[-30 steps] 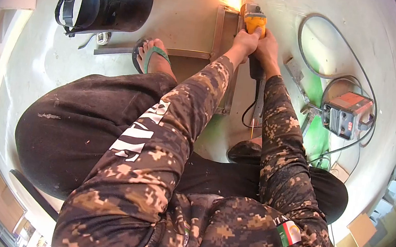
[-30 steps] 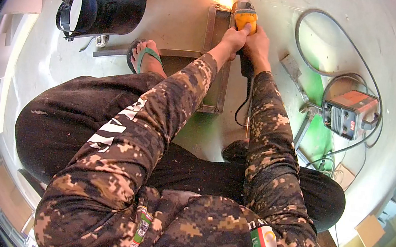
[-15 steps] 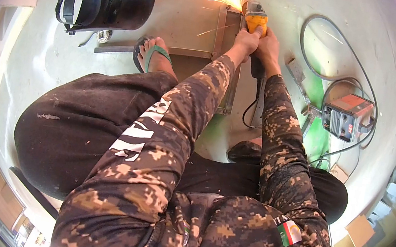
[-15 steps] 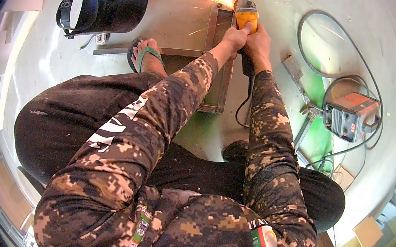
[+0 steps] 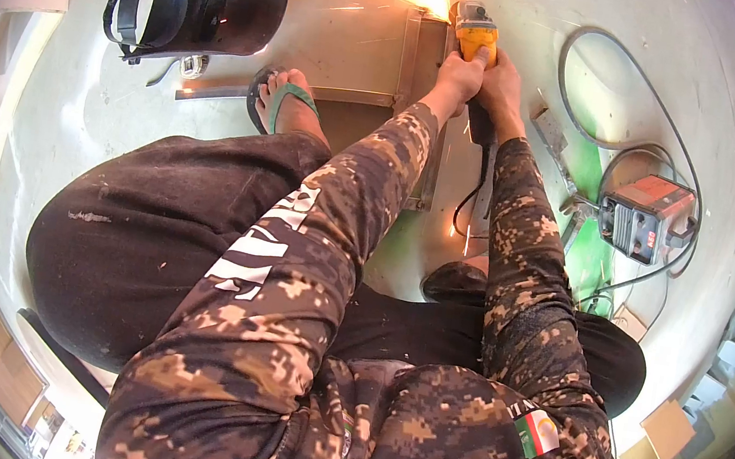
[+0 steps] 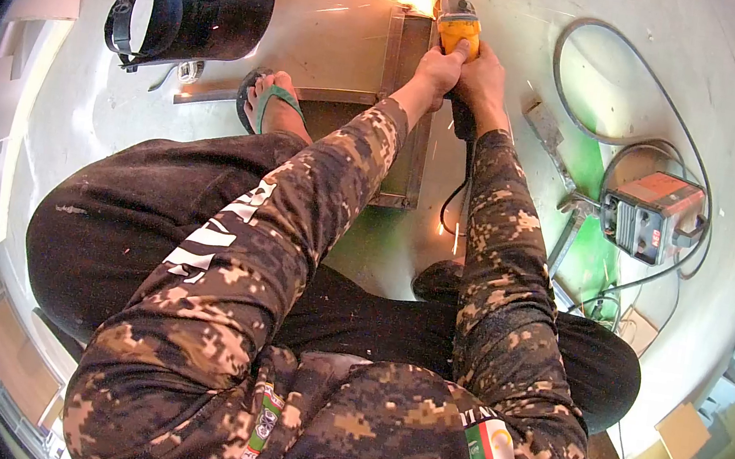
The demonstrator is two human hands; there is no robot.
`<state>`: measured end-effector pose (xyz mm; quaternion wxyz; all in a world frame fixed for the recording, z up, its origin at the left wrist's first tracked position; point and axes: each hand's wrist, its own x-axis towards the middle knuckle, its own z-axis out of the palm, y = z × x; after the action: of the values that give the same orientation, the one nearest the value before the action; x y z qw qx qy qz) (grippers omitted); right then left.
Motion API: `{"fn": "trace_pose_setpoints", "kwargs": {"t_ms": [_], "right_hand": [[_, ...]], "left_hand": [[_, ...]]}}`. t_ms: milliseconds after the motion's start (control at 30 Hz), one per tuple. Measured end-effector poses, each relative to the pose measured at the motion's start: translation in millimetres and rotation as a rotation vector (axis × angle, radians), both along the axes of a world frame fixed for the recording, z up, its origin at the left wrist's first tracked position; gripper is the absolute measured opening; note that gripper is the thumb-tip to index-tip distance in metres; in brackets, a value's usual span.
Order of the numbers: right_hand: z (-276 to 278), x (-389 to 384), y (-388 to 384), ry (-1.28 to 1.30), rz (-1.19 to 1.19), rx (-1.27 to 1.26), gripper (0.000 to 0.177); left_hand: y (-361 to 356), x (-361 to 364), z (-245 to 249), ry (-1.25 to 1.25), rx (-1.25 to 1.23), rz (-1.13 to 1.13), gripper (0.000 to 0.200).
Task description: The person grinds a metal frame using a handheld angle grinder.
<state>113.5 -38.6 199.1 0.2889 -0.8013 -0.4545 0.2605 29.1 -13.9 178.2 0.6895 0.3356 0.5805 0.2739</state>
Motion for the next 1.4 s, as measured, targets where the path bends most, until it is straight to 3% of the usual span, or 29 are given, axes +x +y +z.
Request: {"fn": "trace_pose_setpoints", "kwargs": {"t_ms": [433,633,900,1033,1200,1400], "right_hand": [[-1,0,3,0.016,0.030,-0.029,0.043],[5,-9,3,-0.006,-0.017,-0.025,0.043],[-8,3,5,0.045,0.014,-0.003,0.045],[-2,2,3,0.044,0.008,-0.033,0.047],[4,-2,1,0.012,0.010,-0.046,0.047],[-3,-4,4,0.039,-0.011,-0.002,0.044]], "left_hand": [[3,0,-10,0.012,0.019,0.007,0.067],[6,-7,-7,-0.100,0.004,-0.014,0.069],[4,-3,-1,0.005,0.021,-0.017,0.066],[3,2,-15,-0.089,0.012,0.024,0.065],[3,3,-15,0.048,0.045,0.014,0.064],[6,-2,-12,-0.002,0.024,0.009,0.063]]}}
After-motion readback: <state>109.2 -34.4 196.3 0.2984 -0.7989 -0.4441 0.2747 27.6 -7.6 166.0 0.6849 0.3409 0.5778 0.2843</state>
